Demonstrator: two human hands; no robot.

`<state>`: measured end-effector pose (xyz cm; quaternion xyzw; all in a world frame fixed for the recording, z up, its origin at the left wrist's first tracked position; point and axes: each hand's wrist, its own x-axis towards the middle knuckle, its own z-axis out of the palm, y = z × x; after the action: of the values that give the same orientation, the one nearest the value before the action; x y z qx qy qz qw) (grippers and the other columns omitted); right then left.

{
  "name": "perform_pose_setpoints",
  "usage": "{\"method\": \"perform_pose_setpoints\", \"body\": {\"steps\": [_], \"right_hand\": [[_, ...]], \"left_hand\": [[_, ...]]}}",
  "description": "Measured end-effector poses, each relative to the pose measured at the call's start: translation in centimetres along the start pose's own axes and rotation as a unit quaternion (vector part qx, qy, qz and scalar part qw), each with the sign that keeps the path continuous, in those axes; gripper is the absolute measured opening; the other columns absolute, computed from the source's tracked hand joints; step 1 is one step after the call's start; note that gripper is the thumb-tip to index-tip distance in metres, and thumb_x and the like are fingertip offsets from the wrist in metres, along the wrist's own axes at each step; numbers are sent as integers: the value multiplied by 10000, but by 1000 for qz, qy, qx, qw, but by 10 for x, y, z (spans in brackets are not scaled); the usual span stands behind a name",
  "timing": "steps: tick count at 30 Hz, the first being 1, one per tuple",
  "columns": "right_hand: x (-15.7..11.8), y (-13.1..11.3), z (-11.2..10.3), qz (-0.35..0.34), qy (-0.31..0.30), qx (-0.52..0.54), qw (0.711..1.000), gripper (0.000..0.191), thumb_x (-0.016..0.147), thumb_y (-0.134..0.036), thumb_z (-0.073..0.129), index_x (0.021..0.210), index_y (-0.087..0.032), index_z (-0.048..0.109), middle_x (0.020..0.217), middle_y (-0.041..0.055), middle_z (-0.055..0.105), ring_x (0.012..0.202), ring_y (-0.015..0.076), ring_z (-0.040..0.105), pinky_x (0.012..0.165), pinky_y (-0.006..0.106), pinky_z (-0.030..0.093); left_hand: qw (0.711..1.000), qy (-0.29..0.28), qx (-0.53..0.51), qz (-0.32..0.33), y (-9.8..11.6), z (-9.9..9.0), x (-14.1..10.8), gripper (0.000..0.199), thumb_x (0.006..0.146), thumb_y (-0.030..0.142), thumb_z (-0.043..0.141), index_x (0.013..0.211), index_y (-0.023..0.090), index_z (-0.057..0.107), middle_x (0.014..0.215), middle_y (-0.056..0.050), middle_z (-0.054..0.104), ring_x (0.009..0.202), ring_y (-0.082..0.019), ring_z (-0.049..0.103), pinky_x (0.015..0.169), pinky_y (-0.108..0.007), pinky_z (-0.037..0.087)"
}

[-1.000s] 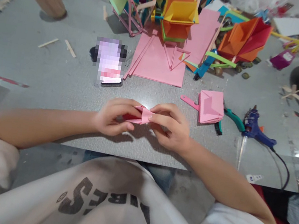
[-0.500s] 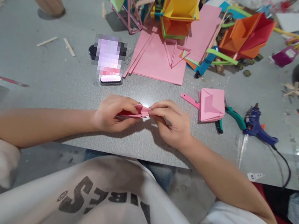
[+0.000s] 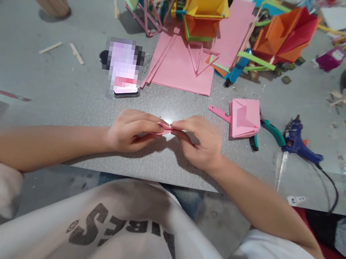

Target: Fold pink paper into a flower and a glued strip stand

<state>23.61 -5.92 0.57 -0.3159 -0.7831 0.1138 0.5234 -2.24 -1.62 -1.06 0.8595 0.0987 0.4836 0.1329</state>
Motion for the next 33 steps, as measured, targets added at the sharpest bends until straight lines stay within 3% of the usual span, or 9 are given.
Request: {"method": "perform_pose_setpoints", "body": {"steps": [8, 13, 15, 19, 21, 25, 29, 33], "right_hand": [[1, 0, 2, -5, -28, 7, 1000, 126, 1076, -298, 824, 1183, -345, 872, 933, 16, 848, 805, 197, 793, 702, 353, 663], [1, 0, -1, -1, -19, 22, 1000, 100, 1033, -303, 859, 1120, -353, 860, 897, 16, 830, 765, 220, 770, 698, 403, 661], [3, -1, -1, 6, -30, 15, 999, 108, 1018, -256, 856, 1088, -339, 858, 914, 22, 838, 787, 220, 781, 718, 406, 669], [7, -6, 3, 25, -21, 42, 999, 103, 1030, -255, 857, 1094, -334, 876, 935, 25, 833, 787, 196, 776, 681, 371, 656], [7, -9, 5, 43, -22, 67, 997, 15, 1042, -321, 867, 1045, -331, 878, 891, 20, 813, 751, 190, 758, 654, 367, 646], [6, -8, 3, 73, 2, 65, 995, 142, 1027, -463, 892, 957, -343, 862, 789, 9, 761, 705, 207, 721, 654, 411, 643], [5, 6, -2, 57, 98, 41, 993, 136, 1042, -475, 867, 963, -367, 843, 803, 17, 749, 730, 236, 723, 695, 467, 654], [6, 18, -6, 40, 89, 23, 995, 132, 1055, -456, 851, 978, -354, 816, 823, 19, 757, 733, 235, 737, 655, 448, 640]], "left_hand": [[1000, 3, -25, -9, 4, 1, 1, 270, 1103, 220, 769, 1365, 267, 725, 1200, -71, 921, 1034, -184, 916, 851, -263, 709], [994, 11, -53, -94, 11, 0, -2, 425, 1088, 292, 804, 1494, 251, 684, 1209, -93, 923, 981, -203, 914, 817, -286, 692], [992, 10, -36, -118, 12, -1, -1, 333, 1103, 322, 787, 1417, 227, 731, 1100, -78, 924, 863, -185, 888, 755, -274, 658], [995, -9, -12, -97, 13, -3, 2, 144, 1141, 312, 725, 1207, 206, 796, 834, -13, 862, 620, -130, 765, 619, -248, 542], [996, -16, -17, -85, 14, -3, 3, 148, 1142, 305, 718, 1217, 208, 802, 815, -6, 856, 613, -126, 757, 618, -247, 532], [991, -27, -20, -129, 16, -3, 4, 161, 1112, 321, 742, 1192, 213, 833, 884, -32, 885, 690, -146, 795, 666, -262, 567], [971, 23, -64, -229, 13, -1, 6, 111, 1030, 292, 805, 1039, 189, 849, 826, -30, 855, 661, -128, 738, 641, -250, 549], [956, 81, -99, -263, 7, 2, 7, 146, 1005, 326, 845, 974, 183, 850, 789, -22, 836, 660, -120, 717, 646, -246, 552]]}}
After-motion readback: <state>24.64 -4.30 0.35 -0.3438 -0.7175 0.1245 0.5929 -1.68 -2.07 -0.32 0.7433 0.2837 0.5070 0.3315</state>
